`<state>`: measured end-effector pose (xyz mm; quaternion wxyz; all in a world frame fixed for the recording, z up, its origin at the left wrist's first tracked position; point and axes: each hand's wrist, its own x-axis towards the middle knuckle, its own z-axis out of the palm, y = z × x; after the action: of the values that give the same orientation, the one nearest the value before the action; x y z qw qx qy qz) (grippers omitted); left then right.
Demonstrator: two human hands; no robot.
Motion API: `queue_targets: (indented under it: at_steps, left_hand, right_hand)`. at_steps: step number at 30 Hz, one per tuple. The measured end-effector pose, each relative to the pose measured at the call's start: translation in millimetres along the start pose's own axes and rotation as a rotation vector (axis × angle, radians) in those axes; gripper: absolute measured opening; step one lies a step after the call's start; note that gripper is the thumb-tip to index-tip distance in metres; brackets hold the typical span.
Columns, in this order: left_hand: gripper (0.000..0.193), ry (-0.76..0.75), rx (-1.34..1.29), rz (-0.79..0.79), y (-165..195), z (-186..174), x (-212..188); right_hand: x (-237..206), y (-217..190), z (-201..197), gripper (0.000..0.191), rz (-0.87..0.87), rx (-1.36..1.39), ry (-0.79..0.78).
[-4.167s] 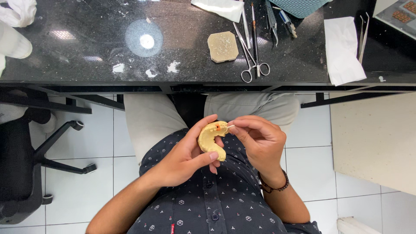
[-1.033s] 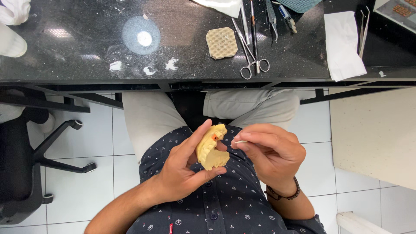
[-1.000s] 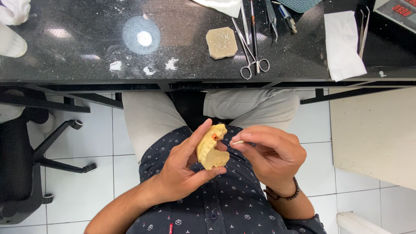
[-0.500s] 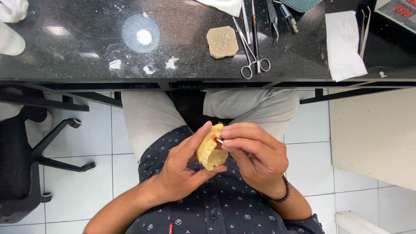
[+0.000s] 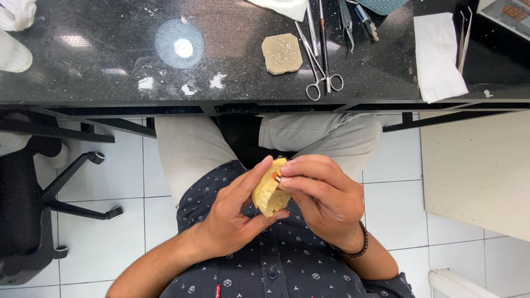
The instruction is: The person holds a yellow dental model of an upper jaw and uses a fine brush to apply and shape material on the teeth of the model. They dip the brush in a glass of liquid, wipe it on a tissue, and turn the model to work on different areas.
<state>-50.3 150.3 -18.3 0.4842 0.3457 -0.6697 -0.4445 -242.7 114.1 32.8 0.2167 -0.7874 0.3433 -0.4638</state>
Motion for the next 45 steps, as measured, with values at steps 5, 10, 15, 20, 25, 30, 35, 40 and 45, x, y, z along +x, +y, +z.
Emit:
queue_targets:
  at_steps: [5,10,15,20,25,30,35,40,45]
  left_hand:
    - [0.088,-0.013,-0.053,-0.022,-1.1,-0.8,0.2]
    - [0.089,-0.050,-0.274,-0.133,-1.4,0.6,-1.8]
    - [0.090,-0.057,-0.317,-0.179,-0.9,0.7,-1.3]
    - [0.088,-0.056,-0.312,-0.152,-0.9,0.7,-0.2]
    - [0.087,-0.032,-0.232,-0.105,-5.0,0.8,-0.3]
    - [0.077,0.186,0.116,0.076,-17.8,6.8,0.4]
    - [0.071,0.272,0.469,0.421,-34.5,-5.1,2.3]
    - [0.087,0.274,0.367,0.374,-28.2,-7.6,9.8]
    - [0.088,0.068,0.148,0.112,-6.3,-30.4,10.6]
  right_hand:
    - [2.9,2.0,-0.2,0.029,-0.088,-0.109,-0.003]
    - [4.0,5.6,-1.2,0.034,-0.145,-0.132,-0.041]
    - [3.6,7.4,-0.2,0.036,-0.125,-0.113,-0.023]
    - [4.3,9.1,-2.2,0.037,-0.177,-0.139,-0.042]
    - [0.0,11.1,-2.6,0.037,-0.184,-0.136,-0.049]
    - [-7.2,7.6,6.5,0.036,0.091,0.131,0.003]
    - [-15.2,2.8,26.9,0.037,0.085,0.031,-0.073]
    - [-21.9,26.5,13.3,0.030,0.327,0.214,-0.224]
    - [-17.3,50.8,-9.3,0.033,0.359,0.336,-0.449]
